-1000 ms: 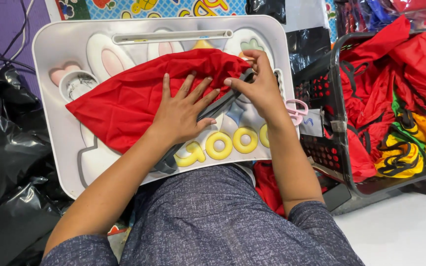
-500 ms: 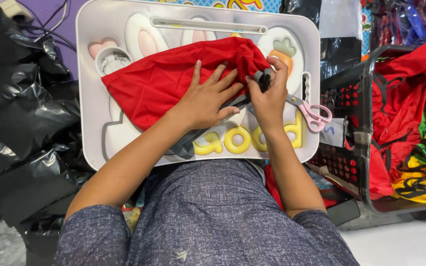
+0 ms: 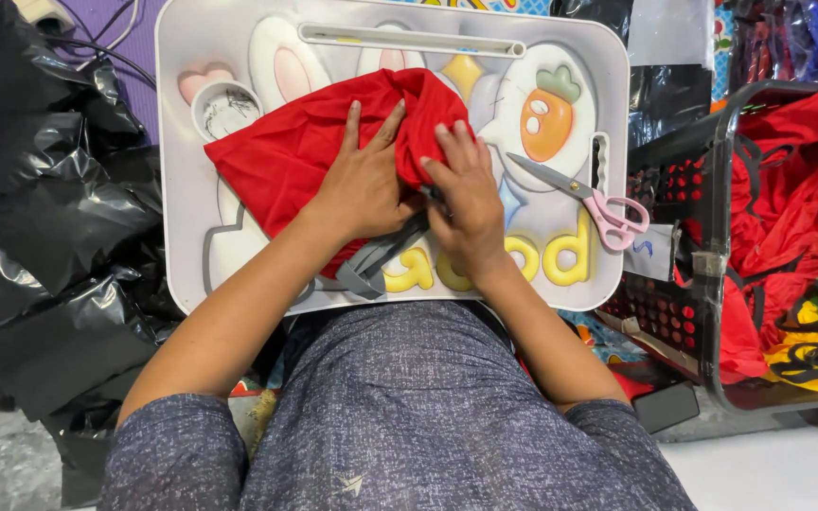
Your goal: Trim, fold, and pack a red fabric item into a plastic bag
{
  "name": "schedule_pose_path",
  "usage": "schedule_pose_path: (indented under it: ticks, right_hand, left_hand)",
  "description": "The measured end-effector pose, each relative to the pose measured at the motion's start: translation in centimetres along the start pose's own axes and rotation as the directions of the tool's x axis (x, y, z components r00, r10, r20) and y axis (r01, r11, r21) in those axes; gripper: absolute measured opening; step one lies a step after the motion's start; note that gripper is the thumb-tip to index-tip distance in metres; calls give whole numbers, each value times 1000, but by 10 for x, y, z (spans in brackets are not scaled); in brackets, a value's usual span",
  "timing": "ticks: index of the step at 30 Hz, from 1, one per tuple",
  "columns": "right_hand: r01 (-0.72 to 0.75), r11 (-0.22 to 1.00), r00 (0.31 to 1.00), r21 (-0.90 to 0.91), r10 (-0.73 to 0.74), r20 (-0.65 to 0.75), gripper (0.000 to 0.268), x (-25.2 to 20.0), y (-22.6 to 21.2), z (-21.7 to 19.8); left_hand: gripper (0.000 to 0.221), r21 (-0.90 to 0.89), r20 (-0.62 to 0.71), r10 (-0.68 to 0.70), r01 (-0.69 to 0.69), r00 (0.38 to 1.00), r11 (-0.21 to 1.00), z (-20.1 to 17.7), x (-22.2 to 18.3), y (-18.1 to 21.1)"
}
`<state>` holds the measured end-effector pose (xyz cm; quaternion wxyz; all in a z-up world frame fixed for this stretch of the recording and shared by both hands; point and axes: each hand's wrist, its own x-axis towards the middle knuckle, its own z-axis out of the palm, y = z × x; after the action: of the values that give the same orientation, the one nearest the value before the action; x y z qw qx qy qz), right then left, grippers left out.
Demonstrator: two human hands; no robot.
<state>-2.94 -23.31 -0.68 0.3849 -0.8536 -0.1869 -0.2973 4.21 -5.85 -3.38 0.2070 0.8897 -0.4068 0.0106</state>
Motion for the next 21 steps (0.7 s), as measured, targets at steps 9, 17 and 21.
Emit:
schedule_pose_path:
  ticks: [9, 17, 21]
  right_hand:
    - [41, 992, 964, -116, -9, 267, 42, -2, 4, -11]
    - [355, 906, 875, -230, -235, 423, 29, 10, -16, 1]
    - [357, 908, 841, -222, -209, 499, 30, 3, -9, 0]
  left_hand:
    - [35, -91, -20, 252, -252, 968, 963, -63, -3, -35]
    - [17, -609, -245, -186, -2, 952, 793, -74, 2, -43]
    - [25, -372, -251, 45, -139, 967, 918, -63, 19, -49]
